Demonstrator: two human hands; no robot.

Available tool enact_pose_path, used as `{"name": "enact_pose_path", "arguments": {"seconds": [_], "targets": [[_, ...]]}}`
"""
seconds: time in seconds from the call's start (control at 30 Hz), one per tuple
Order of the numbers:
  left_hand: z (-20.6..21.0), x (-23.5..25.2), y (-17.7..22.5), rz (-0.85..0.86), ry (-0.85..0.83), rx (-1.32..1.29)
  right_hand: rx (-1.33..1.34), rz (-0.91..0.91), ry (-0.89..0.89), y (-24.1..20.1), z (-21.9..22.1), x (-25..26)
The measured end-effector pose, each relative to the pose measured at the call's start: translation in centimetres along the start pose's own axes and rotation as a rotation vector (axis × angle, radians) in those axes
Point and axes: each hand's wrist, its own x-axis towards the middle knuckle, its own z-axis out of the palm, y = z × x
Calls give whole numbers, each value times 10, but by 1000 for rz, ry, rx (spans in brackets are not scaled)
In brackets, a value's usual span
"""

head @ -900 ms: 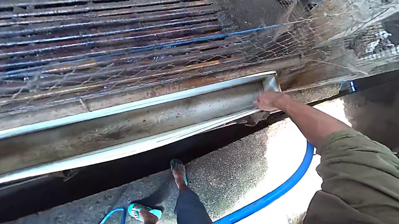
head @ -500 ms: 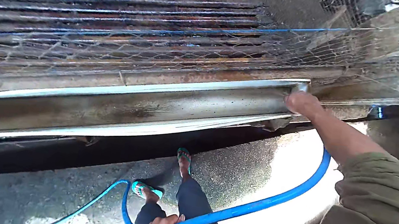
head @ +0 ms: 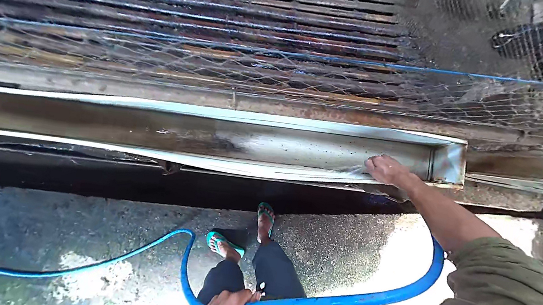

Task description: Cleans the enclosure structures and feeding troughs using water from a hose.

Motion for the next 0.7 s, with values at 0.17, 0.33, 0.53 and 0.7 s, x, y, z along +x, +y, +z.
{"name": "enact_pose_path", "arguments": {"seconds": [0.17,0.33,0.53,0.7], "targets": [[2,-21,-29,-41,91,-74,182,179,184,-22,-5,-14],[12,-37,-49,-35,126,-127,108,113,83,-58,0,-12],[25,-59,-80,-6,224,-182,183,10,96,-113,6,-14],[40,-86,-121,-35,343,-189,403,250,324,-129,12,-27]]}}
